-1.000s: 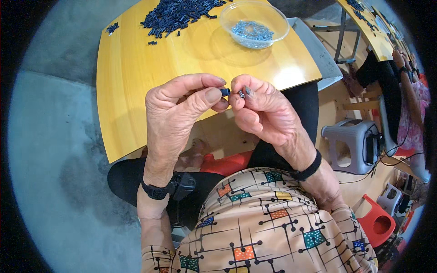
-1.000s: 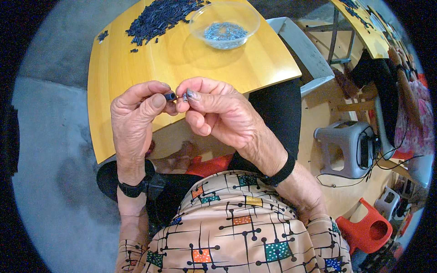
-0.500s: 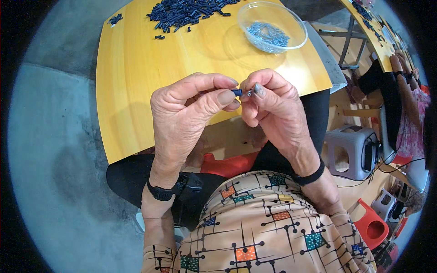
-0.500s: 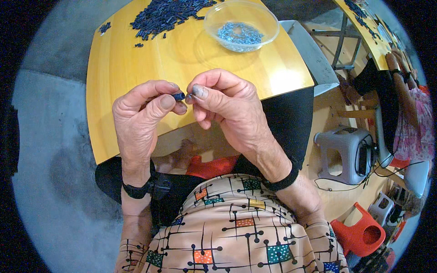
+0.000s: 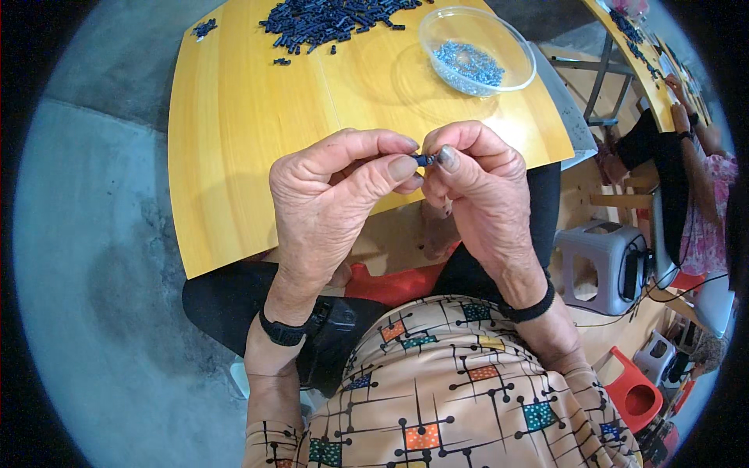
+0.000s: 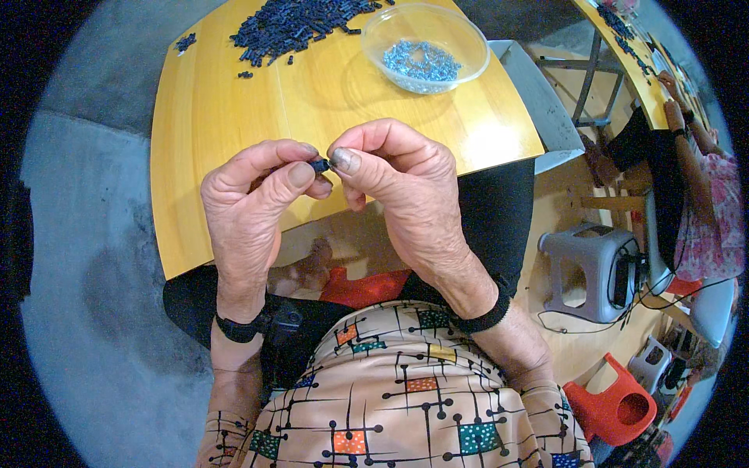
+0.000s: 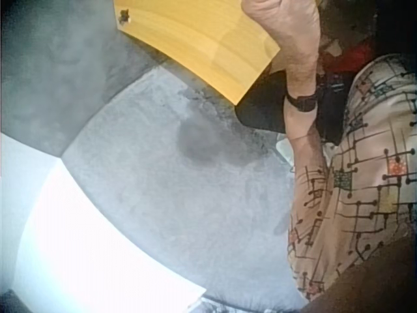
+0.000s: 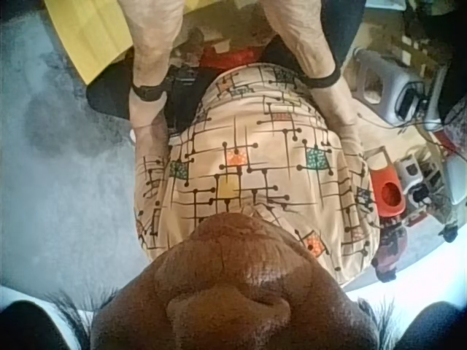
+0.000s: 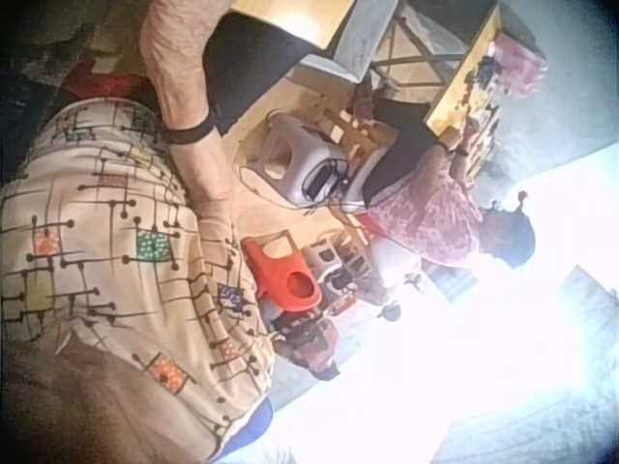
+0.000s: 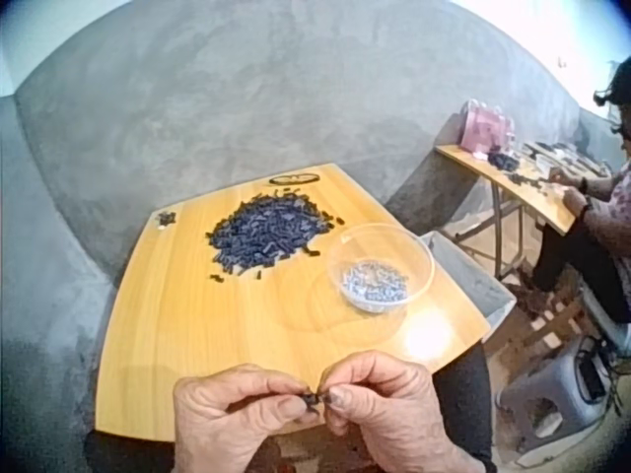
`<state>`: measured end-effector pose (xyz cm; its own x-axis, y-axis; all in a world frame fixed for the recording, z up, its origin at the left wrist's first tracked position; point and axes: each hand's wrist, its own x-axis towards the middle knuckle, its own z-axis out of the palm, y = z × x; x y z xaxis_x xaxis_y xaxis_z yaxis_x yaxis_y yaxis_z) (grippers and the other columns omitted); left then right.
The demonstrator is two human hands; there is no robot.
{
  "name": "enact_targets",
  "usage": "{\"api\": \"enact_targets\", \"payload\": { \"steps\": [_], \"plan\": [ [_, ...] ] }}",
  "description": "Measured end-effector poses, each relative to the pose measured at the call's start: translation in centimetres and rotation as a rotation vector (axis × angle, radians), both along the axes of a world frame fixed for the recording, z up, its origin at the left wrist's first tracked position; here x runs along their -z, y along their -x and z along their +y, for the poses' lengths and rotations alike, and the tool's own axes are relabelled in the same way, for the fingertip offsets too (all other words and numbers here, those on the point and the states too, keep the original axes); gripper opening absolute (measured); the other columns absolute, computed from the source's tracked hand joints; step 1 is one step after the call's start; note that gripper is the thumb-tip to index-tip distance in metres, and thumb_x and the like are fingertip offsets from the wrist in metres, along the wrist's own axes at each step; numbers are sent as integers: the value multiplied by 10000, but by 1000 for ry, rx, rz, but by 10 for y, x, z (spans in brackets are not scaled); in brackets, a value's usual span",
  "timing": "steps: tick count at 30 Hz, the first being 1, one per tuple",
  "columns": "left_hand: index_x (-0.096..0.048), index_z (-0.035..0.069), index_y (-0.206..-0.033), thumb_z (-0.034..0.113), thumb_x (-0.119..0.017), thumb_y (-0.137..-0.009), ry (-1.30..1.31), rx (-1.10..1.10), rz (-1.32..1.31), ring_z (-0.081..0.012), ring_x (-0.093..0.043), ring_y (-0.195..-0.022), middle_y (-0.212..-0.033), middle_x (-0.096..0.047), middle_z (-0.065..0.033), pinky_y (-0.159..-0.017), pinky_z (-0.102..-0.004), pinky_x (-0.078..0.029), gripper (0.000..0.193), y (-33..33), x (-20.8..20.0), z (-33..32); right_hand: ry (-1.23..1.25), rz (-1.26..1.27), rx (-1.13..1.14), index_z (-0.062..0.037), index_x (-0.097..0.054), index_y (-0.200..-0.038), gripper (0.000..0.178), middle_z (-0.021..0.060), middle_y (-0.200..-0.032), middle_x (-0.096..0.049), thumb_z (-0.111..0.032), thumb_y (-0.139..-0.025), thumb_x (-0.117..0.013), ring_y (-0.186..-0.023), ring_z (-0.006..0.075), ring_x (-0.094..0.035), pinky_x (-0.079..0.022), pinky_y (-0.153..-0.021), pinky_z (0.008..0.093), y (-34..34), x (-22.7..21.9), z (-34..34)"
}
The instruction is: Assembling small blue plastic components into black housings at a workshop table.
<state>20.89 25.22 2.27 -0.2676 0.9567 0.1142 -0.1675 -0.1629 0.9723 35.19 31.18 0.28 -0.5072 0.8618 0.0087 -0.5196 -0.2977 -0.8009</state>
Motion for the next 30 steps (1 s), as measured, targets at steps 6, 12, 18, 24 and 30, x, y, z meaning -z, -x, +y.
{"api": "enact_targets", "payload": {
  "steps": [6, 12, 18, 24, 30],
  "plan": [
    [-644, -45, -917, 0, -666, -781, 18, -48, 32, -158, -642, -683, -808, -657, -101, -640, -236, -525, 145, -7, -4, -2, -158, -147, 95, 2, -634, -878, 125, 23, -736, -624, -96, -809, -670, -605, 65, -536, -439, -550, 197, -1, -3, -2],
    [-650, -38, -883, -3, -658, -789, -43, -76, 172, -152, -638, -676, -774, -650, -87, -641, -235, -523, 101, -7, -4, -5, -721, -411, 290, -4, -641, -812, 87, 28, -733, -623, -34, -760, -704, -674, 82, -560, -444, -605, 195, -6, -9, -1],
    [-645, -41, -883, -3, -656, -790, -8, -53, -12, -161, -642, -668, -771, -649, -95, -632, -244, -527, 101, -14, -2, -6, -286, -160, 134, 4, -636, -794, 74, 60, -796, -608, -23, -762, -698, -692, 113, -583, -468, -618, 219, -5, -11, -6],
    [-645, -50, -916, -45, -652, -786, -99, -65, 60, -141, -642, -715, -822, -651, -92, -661, -233, -544, 131, -9, 2, -2, -484, -174, 103, 34, -633, -801, 67, 92, -821, -583, 4, -761, -678, -689, 145, -609, -511, -627, 238, -2, -14, 4],
    [-620, -58, -977, -55, -644, -787, -58, -23, -125, -160, -645, -727, -823, -649, -112, -682, -251, -557, 191, -7, 0, 0, -418, -121, -7, 28, -648, -844, 74, 84, -843, -579, 7, -775, -663, -734, 134, -601, -511, -641, 237, -2, -16, 13]
  ]
}}
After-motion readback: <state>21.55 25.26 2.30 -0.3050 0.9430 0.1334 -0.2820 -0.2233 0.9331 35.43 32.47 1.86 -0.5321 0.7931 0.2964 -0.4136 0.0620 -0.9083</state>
